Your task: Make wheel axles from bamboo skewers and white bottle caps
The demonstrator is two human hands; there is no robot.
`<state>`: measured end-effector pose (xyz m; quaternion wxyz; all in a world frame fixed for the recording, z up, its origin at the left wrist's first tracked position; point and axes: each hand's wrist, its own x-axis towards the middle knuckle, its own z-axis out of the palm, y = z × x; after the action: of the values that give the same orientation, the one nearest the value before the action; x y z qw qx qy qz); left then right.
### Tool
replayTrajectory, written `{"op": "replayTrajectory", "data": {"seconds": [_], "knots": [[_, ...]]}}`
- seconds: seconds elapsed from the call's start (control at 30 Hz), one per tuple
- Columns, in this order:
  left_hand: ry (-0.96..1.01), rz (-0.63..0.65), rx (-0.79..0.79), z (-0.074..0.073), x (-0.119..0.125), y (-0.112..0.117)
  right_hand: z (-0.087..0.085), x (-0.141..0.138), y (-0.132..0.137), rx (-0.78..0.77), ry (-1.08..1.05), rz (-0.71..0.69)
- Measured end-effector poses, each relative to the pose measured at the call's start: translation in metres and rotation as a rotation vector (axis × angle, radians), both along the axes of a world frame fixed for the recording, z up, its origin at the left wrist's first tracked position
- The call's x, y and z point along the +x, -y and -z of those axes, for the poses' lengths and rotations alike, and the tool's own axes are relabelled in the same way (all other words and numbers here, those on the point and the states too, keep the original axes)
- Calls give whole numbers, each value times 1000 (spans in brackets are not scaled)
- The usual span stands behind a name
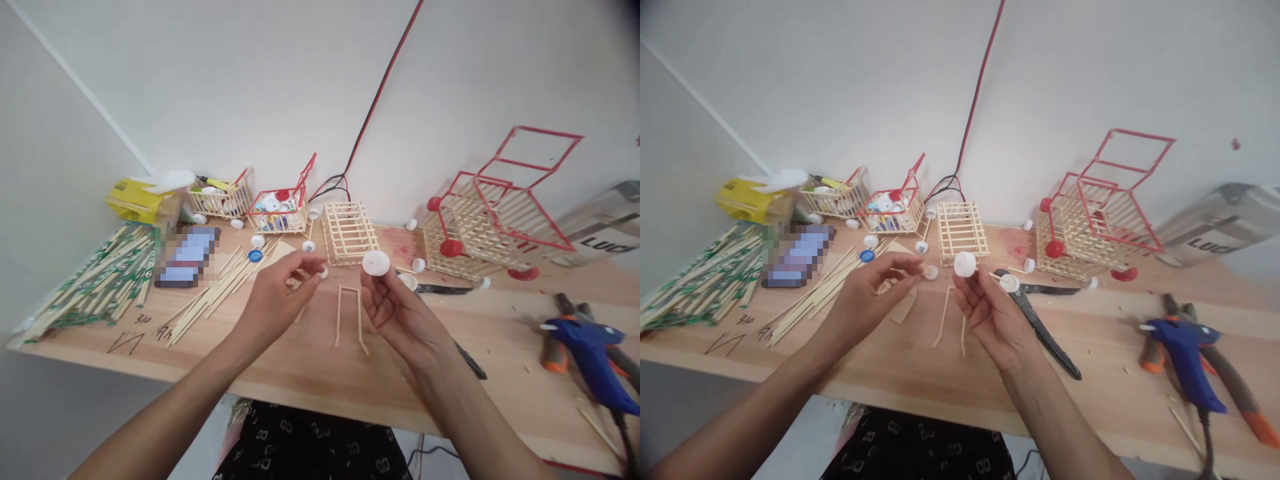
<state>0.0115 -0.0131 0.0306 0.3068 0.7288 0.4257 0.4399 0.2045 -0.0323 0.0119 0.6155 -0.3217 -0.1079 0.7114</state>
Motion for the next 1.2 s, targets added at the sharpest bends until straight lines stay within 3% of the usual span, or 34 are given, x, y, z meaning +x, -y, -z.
{"op": "replayTrajectory", "data": {"seconds": [0.17, 0.27, 0.37, 0.57, 0.77, 0.97, 1.2], "knots": [[-245, -1, 45, 28, -26, 15, 4, 3, -2, 28, 51, 11], [-378, -19, 177, 45, -29, 22, 7, 1, -3, 44, 94, 12], [-525, -30, 192, 54, -27, 24, 9, 0, -4, 36, 106, 18], [-613, -51, 141, 51, -22, 13, 11, 1, -4, 56, 121, 17], [-381, -81, 10, 43, -6, 4, 11, 0, -4, 63, 127, 12], [-416, 72, 80, 51, 6, 0, 10, 2, -3, 74, 137, 14], [-442, 91, 60, 55, 8, -1, 10, 1, -2, 106, 157, -14]]}}
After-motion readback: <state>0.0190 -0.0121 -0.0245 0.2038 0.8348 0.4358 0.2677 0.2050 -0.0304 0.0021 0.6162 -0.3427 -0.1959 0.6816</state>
